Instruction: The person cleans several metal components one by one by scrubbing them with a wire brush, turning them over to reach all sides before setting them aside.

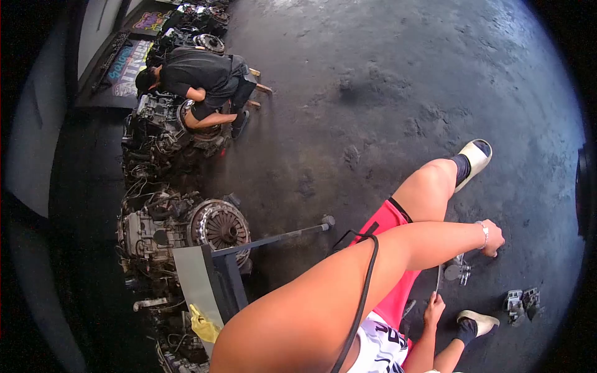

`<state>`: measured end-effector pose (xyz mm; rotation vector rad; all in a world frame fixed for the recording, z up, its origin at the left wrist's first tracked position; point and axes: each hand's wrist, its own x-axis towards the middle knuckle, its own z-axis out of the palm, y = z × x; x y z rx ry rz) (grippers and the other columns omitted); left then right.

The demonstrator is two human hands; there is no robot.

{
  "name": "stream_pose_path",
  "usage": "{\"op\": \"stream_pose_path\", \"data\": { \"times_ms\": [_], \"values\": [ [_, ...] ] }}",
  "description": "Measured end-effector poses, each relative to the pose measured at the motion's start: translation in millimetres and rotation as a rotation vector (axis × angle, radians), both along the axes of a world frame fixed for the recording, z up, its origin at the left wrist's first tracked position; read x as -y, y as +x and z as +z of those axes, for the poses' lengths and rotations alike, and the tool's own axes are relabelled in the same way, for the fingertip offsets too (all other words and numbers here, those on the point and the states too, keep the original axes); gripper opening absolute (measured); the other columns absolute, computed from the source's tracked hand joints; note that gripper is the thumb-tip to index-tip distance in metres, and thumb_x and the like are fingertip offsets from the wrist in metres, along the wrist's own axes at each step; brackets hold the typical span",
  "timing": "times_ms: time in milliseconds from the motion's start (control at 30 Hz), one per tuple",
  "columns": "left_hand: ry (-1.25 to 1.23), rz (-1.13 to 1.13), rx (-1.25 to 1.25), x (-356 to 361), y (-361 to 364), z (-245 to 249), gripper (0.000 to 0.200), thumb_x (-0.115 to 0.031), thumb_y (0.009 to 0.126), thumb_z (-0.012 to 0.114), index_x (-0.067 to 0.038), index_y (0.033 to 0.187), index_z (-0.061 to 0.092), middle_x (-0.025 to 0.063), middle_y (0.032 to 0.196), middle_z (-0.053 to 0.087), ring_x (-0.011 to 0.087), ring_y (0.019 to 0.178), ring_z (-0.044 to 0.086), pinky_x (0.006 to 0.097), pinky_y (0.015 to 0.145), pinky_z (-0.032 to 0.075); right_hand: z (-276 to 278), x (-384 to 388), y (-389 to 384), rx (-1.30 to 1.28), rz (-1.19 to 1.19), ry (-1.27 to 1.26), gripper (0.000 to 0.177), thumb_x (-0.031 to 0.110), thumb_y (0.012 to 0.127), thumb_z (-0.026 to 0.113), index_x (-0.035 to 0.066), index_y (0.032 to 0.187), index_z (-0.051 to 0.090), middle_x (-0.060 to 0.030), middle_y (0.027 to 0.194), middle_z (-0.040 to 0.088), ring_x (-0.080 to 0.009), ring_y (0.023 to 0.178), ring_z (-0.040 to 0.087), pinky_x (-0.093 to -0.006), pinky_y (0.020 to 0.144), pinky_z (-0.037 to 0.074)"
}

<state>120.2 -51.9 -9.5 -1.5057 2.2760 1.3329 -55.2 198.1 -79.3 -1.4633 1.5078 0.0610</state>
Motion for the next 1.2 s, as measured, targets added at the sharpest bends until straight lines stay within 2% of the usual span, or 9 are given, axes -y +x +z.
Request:
{"op": "stream_pose_path", "data": {
  "times_ms": [167, 300, 400, 533, 633, 833, 967, 1100, 1200],
  "values": [
    [0.017, -0.039, 0.003, -1, -6, -7, 0.038, -0.037, 0.079, 0.06, -0.012, 0.107, 0.064, 0.012, 0.099, 0.067, 0.0289, 0.096, 0.063, 0.0412, 0.08, 0.05, -11, 14, -9, 0.097, -0.379, -0.102, 0.046, 0.034, 0.092, 0.049, -0.007, 0.07, 0.049, -0.024, 0.057, 0.048, -0.0336, 0.051, 0.047, -0.0432, 0.054, 0.037],
    [0.092, -0.087, 0.032, 2, -4, -8, 0.041, -0.038, 0.08, 0.06, -0.012, 0.111, 0.062, 0.0121, 0.098, 0.067, 0.0297, 0.097, 0.063, 0.0417, 0.081, 0.05, -5, 24, -14, -0.094, 0.317, -0.08, 0.05, 0.039, 0.09, 0.051, -0.007, 0.069, 0.053, -0.0227, 0.058, 0.052, -0.0319, 0.05, 0.048, -0.0439, 0.053, 0.037],
    [0.014, -0.01, 0.026, -3, -3, -10, 0.036, -0.036, 0.076, 0.062, -0.014, 0.103, 0.067, 0.0113, 0.099, 0.067, 0.0281, 0.096, 0.063, 0.0411, 0.079, 0.05, -10, 15, -5, -0.004, -0.007, 0.02, 0.049, 0.036, 0.091, 0.049, -0.007, 0.068, 0.051, -0.0248, 0.057, 0.05, -0.0368, 0.05, 0.047, -0.0459, 0.052, 0.035],
    [0.06, -0.075, 0.011, 1, -5, -2, 0.04, -0.038, 0.079, 0.06, -0.012, 0.108, 0.063, 0.0121, 0.099, 0.066, 0.0291, 0.097, 0.063, 0.0418, 0.081, 0.049, -7, 10, 2, 0.0, 0.122, -0.025, 0.048, 0.036, 0.092, 0.049, -0.008, 0.073, 0.051, -0.0231, 0.055, 0.043, -0.0302, 0.049, 0.044, -0.0448, 0.052, 0.033],
    [0.022, -0.083, 0.016, 10, 2, 6, 0.042, -0.04, 0.078, 0.061, -0.011, 0.108, 0.063, 0.0132, 0.102, 0.066, 0.0301, 0.098, 0.062, 0.0421, 0.082, 0.049, -16, 26, 4, 0.053, -0.296, -0.144, 0.047, 0.033, 0.095, 0.044, -0.007, 0.071, 0.045, -0.0223, 0.058, 0.042, -0.027, 0.051, 0.035, -0.043, 0.052, 0.032],
    [-0.231, 0.197, -0.388, 49, 110, 186, 0.05, -0.04, 0.083, 0.057, -0.008, 0.12, 0.054, 0.0175, 0.108, 0.062, 0.0328, 0.102, 0.058, 0.0413, 0.087, 0.047, 5, 47, -15, 0.097, 0.014, -0.128, 0.048, 0.034, 0.093, 0.048, -0.006, 0.066, 0.045, -0.0246, 0.059, 0.044, -0.0298, 0.052, 0.04, -0.0442, 0.053, 0.034],
    [-0.701, 0.104, -0.094, 15, 211, 311, 0.048, -0.039, 0.088, 0.052, -0.003, 0.119, 0.052, 0.0197, 0.106, 0.061, 0.0338, 0.1, 0.058, 0.0401, 0.088, 0.044, 26, 57, -28, 0.048, 0.052, -0.247, 0.05, 0.038, 0.092, 0.048, -0.007, 0.07, 0.052, -0.0301, 0.068, 0.052, -0.0455, 0.062, 0.049, -0.0493, 0.058, 0.036],
    [-0.6, 0.138, 0.157, -84, 294, 384, 0.043, -0.035, 0.091, 0.05, -0.003, 0.119, 0.051, 0.0212, 0.11, 0.059, 0.0353, 0.102, 0.056, 0.0423, 0.088, 0.043, 20, 64, -49, 0.255, -0.118, -0.637, 0.058, 0.043, 0.094, 0.044, -0.004, 0.059, 0.041, -0.0092, 0.05, 0.033, -0.0184, 0.05, 0.032, -0.0399, 0.049, 0.028],
    [-0.345, 0.254, 0.284, -163, 328, 388, 0.046, -0.04, 0.09, 0.05, -0.004, 0.119, 0.051, 0.0208, 0.11, 0.06, 0.0358, 0.102, 0.057, 0.0433, 0.088, 0.043, 6, 74, -69, 0.351, -0.456, -0.278, 0.056, 0.046, 0.094, 0.043, 0.009, 0.053, 0.036, 0.002, 0.044, 0.033, -0.0094, 0.037, 0.031, -0.0308, 0.037, 0.024]
  ]
}}
